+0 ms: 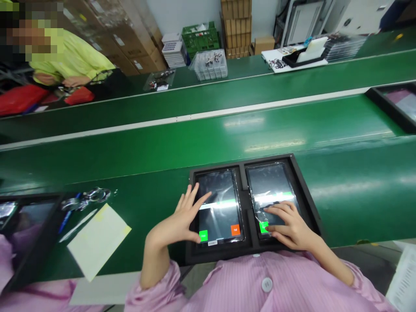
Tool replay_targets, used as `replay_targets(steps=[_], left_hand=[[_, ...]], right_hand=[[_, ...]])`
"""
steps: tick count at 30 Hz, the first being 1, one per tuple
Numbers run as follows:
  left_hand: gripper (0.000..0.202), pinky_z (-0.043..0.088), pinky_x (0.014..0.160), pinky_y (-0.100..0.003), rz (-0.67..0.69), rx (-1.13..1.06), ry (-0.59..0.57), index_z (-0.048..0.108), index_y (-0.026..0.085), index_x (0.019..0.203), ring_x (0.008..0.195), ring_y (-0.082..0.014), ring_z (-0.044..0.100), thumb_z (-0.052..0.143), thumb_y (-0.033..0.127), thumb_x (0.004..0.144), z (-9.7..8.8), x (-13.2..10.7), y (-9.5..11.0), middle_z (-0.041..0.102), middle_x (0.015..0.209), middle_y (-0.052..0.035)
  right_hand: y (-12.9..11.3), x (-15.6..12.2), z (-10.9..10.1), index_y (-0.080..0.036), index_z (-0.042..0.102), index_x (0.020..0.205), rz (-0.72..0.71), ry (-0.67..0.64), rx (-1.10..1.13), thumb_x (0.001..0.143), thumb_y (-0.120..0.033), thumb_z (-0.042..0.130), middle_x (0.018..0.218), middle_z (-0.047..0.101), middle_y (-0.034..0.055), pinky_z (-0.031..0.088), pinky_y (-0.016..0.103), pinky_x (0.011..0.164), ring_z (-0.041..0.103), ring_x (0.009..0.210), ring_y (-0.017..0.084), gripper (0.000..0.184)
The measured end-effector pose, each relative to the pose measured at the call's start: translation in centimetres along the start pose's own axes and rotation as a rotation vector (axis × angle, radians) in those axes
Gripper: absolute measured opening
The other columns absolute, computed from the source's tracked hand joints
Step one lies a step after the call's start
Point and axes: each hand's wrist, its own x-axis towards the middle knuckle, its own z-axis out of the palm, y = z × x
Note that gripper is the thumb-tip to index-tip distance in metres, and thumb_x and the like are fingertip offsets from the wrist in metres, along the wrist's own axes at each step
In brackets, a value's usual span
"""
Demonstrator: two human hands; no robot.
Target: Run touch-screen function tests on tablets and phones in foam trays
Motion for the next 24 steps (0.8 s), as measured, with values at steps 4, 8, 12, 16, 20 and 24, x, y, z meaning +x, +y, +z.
replay_targets(steps=[4, 8, 12, 16, 20, 24], left_hand=[[0.133, 0.017, 0.112, -0.074, -0.163, 0.085, 0.144, -0.022, 0.041, 0.152, 0.145, -0.0474, -0.014, 0.076, 0.008, 0.067, 3.5, -0.7, 1.2, -0.027, 0.161, -0.0158], [0.125, 0.015, 0.112, -0.075, -0.142, 0.1, 0.287, -0.018, 0.034, 0.154, 0.147, -0.0464, -0.012, 0.077, 0.021, 0.074, 2.7, -0.4, 1.5, -0.018, 0.163, -0.0178], [0.101, 0.016, 0.115, -0.069, 0.006, 0.046, 0.143, 0.008, 0.037, 0.157, 0.15, -0.0432, -0.004, 0.075, 0.037, 0.081, -0.7, 2.3, 0.9, -0.009, 0.166, -0.0136], [0.071, 0.008, 0.116, -0.07, 0.091, 0.053, 0.083, 0.039, 0.031, 0.147, 0.15, -0.0439, -0.004, 0.071, 0.047, 0.085, -2.8, 9.1, 1.9, 0.0, 0.166, -0.0149], [0.036, 0.009, 0.114, -0.073, 0.057, 0.085, 0.187, 0.063, 0.024, 0.116, 0.15, -0.046, 0.007, 0.06, 0.05, 0.092, -2.6, 13.8, 3.2, 0.021, 0.163, -0.0157], [0.041, 0.014, 0.113, -0.074, 0.117, 0.091, 0.267, 0.064, 0.025, 0.113, 0.148, -0.0466, 0.015, 0.057, 0.058, 0.091, -1.7, 14.3, 2.8, 0.029, 0.159, -0.0161]], right_hand=[[-0.4, 0.5, 0.8, -0.02, 0.072, 0.078, -0.017, -0.051, -0.059, 0.097, -0.022, 0.054, 0.126, 0.058, 0.0099, 0.037, 0.049, 0.098, 0.053, 0.11, 0.028, 0.026], [-0.2, 0.8, -1.2, -0.021, 0.073, 0.083, -0.018, 0.037, -0.09, 0.101, -0.023, 0.046, 0.128, 0.058, 0.0094, 0.033, 0.05, 0.101, 0.054, 0.112, 0.027, 0.033], [3.0, 1.4, -4.4, -0.023, 0.073, 0.095, 0.175, 0.092, -0.281, 0.101, -0.022, 0.046, 0.12, 0.061, 0.0095, 0.034, 0.047, 0.096, 0.054, 0.108, 0.027, 0.027], [7.9, 2.8, -4.1, -0.02, 0.073, 0.096, 0.419, 0.151, -0.537, 0.09, -0.015, 0.049, 0.125, 0.056, 0.0141, 0.037, 0.047, 0.092, 0.05, 0.114, 0.031, 0.025], [10.4, 3.4, -2.0, -0.019, 0.073, 0.097, 0.613, 0.226, -0.604, 0.076, -0.009, 0.051, 0.126, 0.054, 0.0148, 0.041, 0.045, 0.089, 0.047, 0.115, 0.032, 0.032], [10.9, 2.7, -1.3, -0.018, 0.073, 0.101, 0.708, 0.196, -0.605, 0.072, -0.008, 0.051, 0.129, 0.049, 0.0168, 0.045, 0.047, 0.087, 0.044, 0.116, 0.035, 0.038]])
